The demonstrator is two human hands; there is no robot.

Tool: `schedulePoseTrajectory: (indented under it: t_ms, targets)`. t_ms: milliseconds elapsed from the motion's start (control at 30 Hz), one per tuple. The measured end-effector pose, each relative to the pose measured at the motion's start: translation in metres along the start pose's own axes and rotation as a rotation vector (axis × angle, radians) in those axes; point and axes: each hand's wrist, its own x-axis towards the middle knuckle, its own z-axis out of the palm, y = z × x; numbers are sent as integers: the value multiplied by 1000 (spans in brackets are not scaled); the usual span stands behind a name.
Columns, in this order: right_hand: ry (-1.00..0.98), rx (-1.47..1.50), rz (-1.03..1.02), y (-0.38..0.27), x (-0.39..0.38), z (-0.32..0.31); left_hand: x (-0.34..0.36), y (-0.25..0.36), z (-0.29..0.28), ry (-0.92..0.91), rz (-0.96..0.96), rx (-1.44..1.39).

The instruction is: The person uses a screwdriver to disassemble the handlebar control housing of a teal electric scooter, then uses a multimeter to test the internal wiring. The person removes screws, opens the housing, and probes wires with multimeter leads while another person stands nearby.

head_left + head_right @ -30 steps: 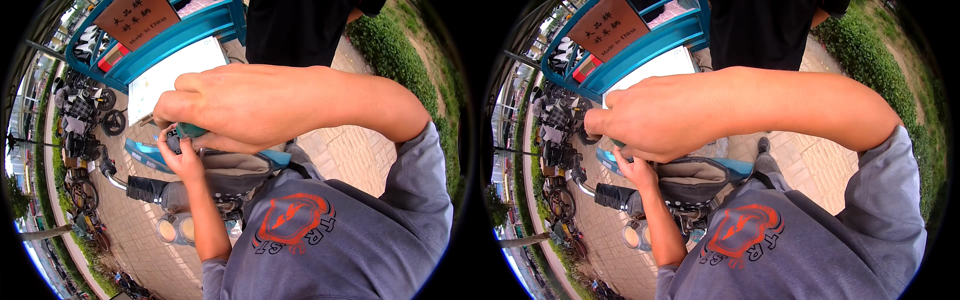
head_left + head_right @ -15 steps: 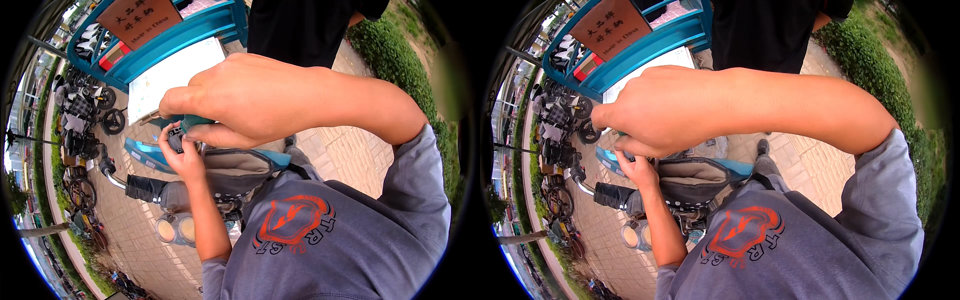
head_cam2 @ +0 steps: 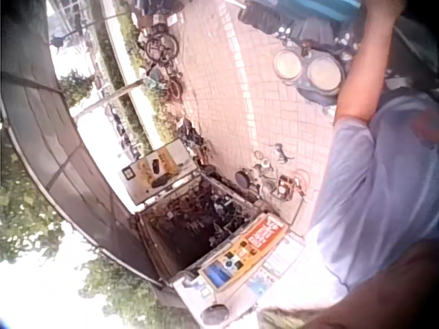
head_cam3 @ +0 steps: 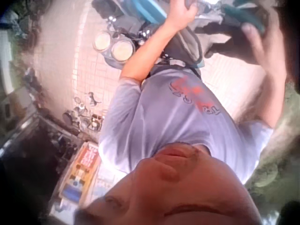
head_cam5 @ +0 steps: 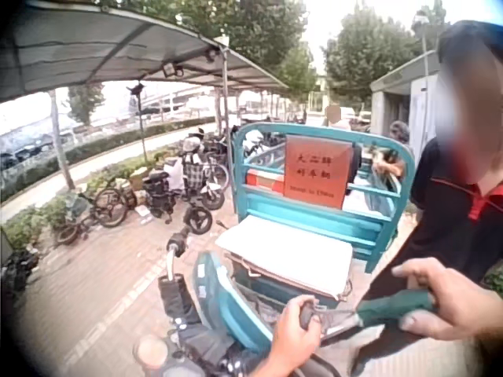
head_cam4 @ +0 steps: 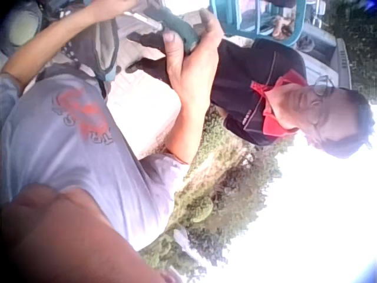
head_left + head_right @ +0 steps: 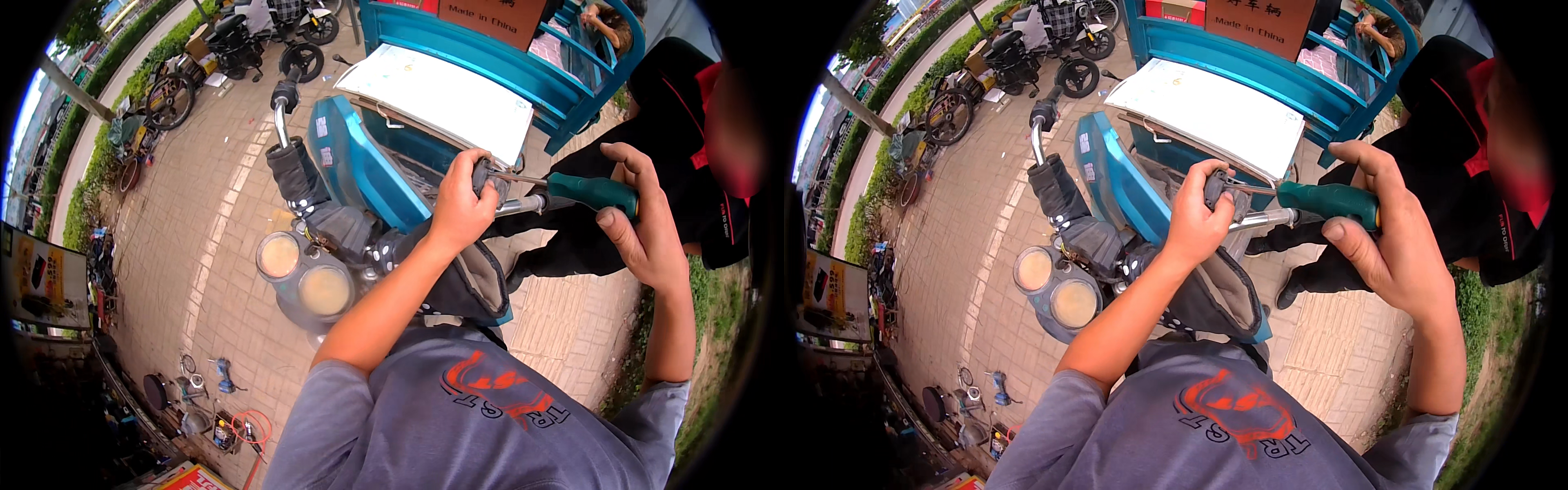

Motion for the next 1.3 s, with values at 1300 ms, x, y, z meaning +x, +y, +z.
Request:
schedulePoseTrajectory:
  t_ms: [1300]
  targets:
    - [-22, -67, -221, 4, 6, 0, -2, 6, -4, -33, -136, -98]
